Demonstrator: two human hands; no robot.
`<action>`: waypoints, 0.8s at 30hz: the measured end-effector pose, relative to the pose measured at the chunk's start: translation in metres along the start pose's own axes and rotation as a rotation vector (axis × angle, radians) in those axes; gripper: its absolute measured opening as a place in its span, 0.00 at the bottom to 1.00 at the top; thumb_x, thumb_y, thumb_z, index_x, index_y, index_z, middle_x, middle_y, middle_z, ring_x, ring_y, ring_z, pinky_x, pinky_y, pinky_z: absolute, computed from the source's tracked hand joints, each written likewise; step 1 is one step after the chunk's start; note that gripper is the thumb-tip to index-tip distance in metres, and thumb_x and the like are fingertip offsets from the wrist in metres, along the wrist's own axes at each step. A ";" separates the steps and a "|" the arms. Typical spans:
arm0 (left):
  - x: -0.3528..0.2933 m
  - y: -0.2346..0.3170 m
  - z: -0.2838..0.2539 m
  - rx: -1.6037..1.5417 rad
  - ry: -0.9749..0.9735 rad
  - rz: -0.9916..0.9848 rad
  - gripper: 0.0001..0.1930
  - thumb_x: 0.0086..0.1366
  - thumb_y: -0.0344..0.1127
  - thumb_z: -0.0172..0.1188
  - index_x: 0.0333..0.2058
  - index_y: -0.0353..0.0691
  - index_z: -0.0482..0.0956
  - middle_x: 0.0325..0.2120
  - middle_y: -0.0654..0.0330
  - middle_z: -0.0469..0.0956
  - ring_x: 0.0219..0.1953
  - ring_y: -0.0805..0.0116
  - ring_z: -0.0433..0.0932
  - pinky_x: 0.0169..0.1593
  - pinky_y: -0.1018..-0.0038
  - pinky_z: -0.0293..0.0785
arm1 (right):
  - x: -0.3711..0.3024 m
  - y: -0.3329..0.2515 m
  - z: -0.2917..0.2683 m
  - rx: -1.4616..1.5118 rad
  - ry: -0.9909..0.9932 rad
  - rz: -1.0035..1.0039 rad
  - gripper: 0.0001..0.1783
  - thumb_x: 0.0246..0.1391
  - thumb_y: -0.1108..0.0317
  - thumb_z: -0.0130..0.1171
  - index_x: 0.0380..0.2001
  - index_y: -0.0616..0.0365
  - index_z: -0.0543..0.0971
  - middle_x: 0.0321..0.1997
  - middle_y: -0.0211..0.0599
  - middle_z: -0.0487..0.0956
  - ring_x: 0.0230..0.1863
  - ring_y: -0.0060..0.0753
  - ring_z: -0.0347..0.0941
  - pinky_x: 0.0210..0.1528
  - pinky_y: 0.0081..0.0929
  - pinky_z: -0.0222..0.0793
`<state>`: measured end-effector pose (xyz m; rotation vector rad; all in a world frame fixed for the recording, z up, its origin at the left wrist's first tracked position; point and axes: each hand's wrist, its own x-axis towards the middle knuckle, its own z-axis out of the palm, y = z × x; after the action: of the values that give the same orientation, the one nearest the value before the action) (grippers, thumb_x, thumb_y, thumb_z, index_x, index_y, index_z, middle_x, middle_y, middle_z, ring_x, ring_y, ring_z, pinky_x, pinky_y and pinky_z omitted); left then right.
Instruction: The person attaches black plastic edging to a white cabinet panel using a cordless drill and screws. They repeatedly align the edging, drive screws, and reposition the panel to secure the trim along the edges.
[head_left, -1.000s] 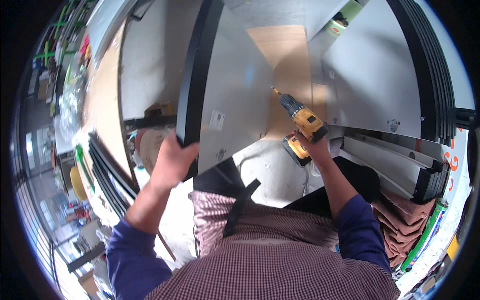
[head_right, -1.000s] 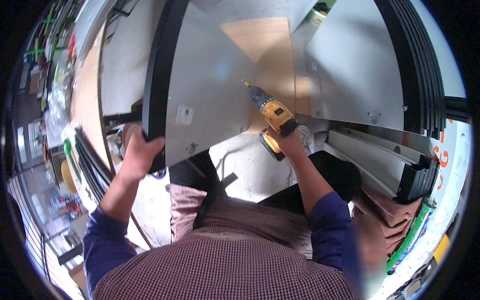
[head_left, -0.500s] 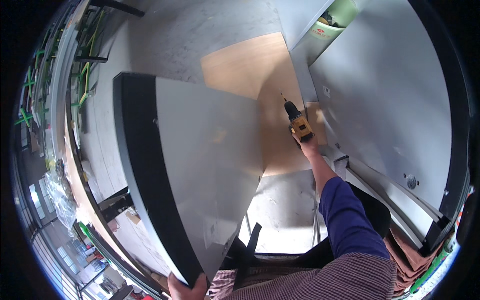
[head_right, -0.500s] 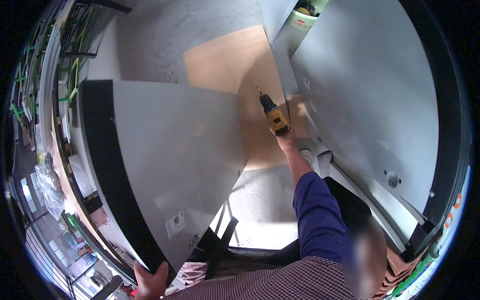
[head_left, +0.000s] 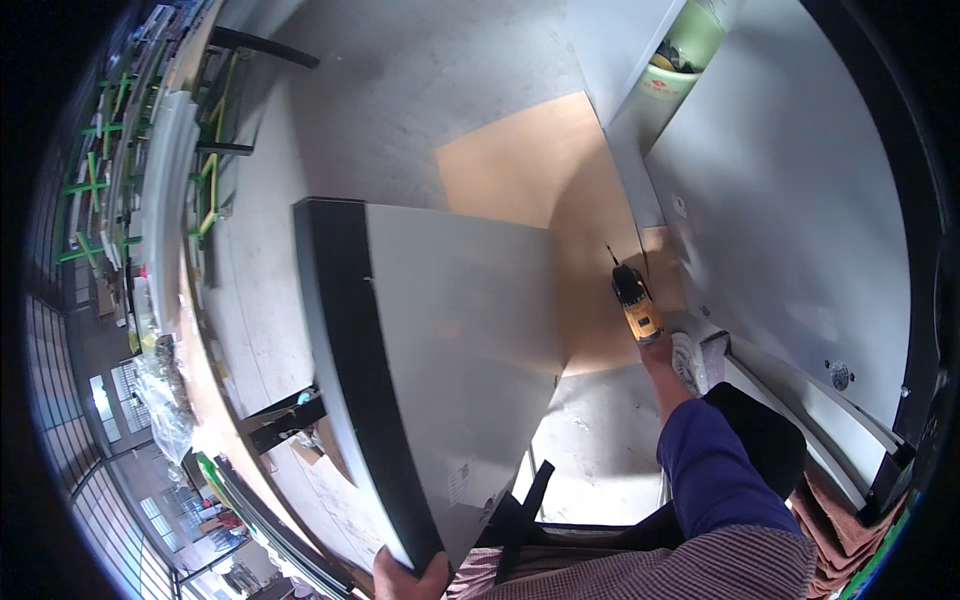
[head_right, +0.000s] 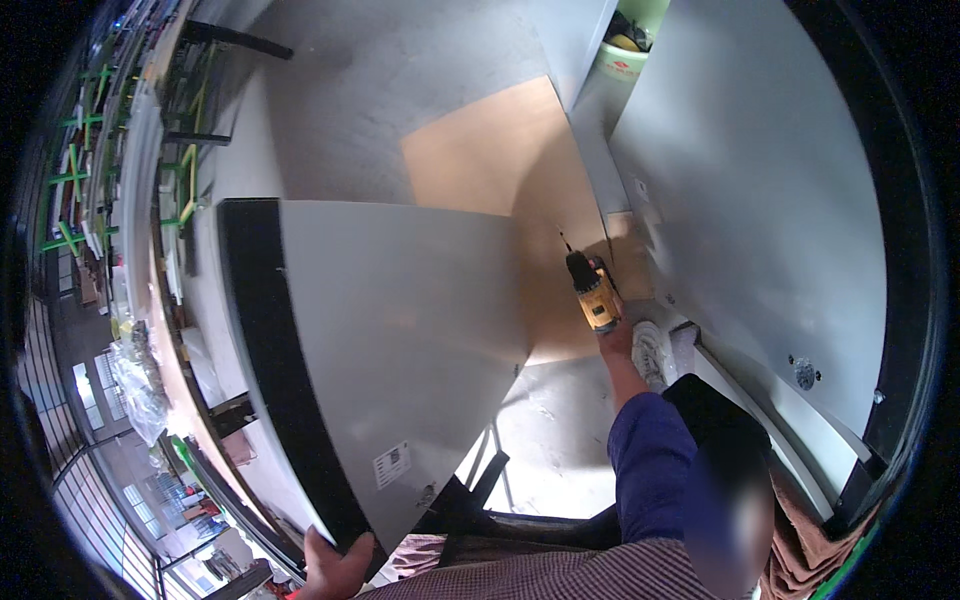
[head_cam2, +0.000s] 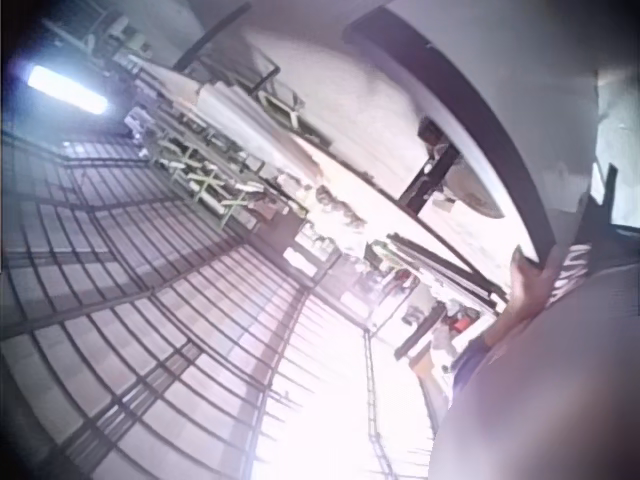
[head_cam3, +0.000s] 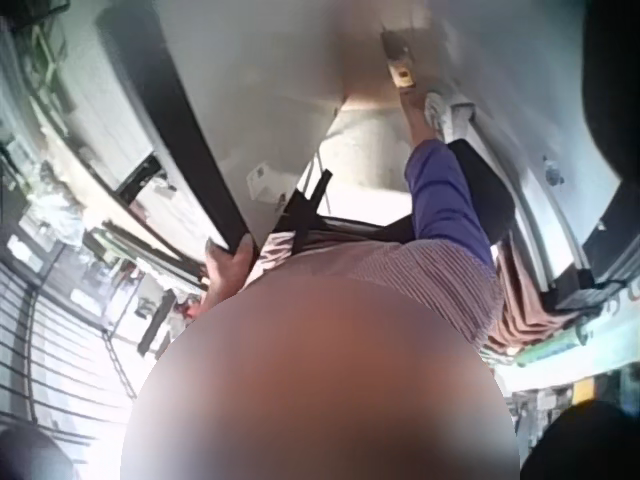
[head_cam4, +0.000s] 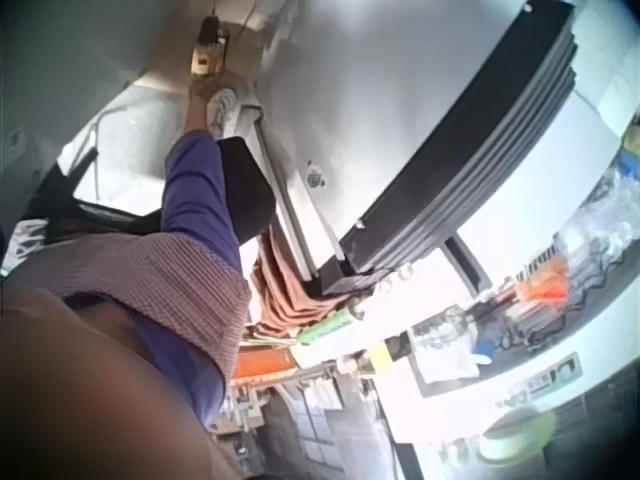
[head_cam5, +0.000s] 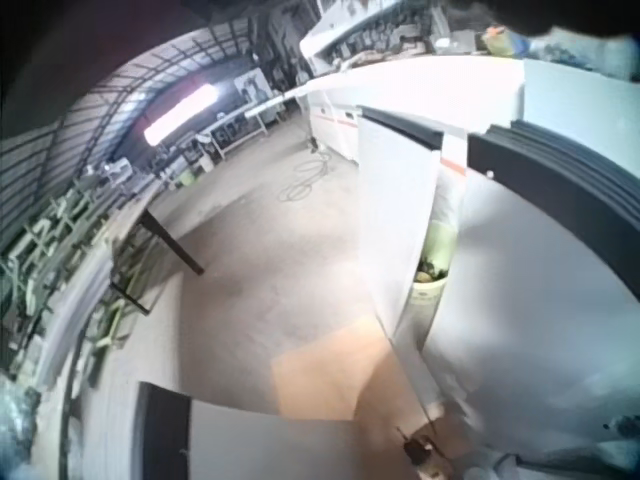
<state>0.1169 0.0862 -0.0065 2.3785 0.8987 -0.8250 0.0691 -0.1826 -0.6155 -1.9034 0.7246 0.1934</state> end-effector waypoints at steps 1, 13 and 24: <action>0.001 0.000 0.001 0.040 -0.001 0.123 0.20 0.55 0.35 0.65 0.42 0.25 0.75 0.30 0.53 0.80 0.30 0.64 0.78 0.36 0.67 0.75 | -0.010 -0.005 0.001 -0.158 -0.090 0.227 0.29 0.53 0.60 0.57 0.57 0.62 0.69 0.55 0.53 0.74 0.55 0.49 0.72 0.57 0.40 0.67; 0.003 -0.027 0.003 -0.117 -0.056 0.304 0.23 0.53 0.30 0.64 0.47 0.27 0.71 0.34 0.48 0.80 0.36 0.65 0.79 0.41 0.69 0.75 | -0.052 -0.471 -0.068 0.444 0.171 -0.773 0.17 0.61 0.61 0.52 0.47 0.61 0.74 0.47 0.48 0.77 0.51 0.50 0.72 0.53 0.38 0.67; -0.023 -0.047 -0.008 -0.037 -0.275 0.059 0.31 0.56 0.41 0.68 0.51 0.24 0.68 0.41 0.47 0.79 0.42 0.64 0.79 0.46 0.69 0.75 | -0.071 -0.510 -0.051 0.758 -0.185 -0.804 0.12 0.60 0.66 0.53 0.45 0.60 0.75 0.40 0.43 0.76 0.45 0.47 0.70 0.50 0.37 0.64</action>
<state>0.0727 0.1133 0.0049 2.1795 0.7217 -1.0698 0.2906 -0.0595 -0.1641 -1.2815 -0.1366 -0.3654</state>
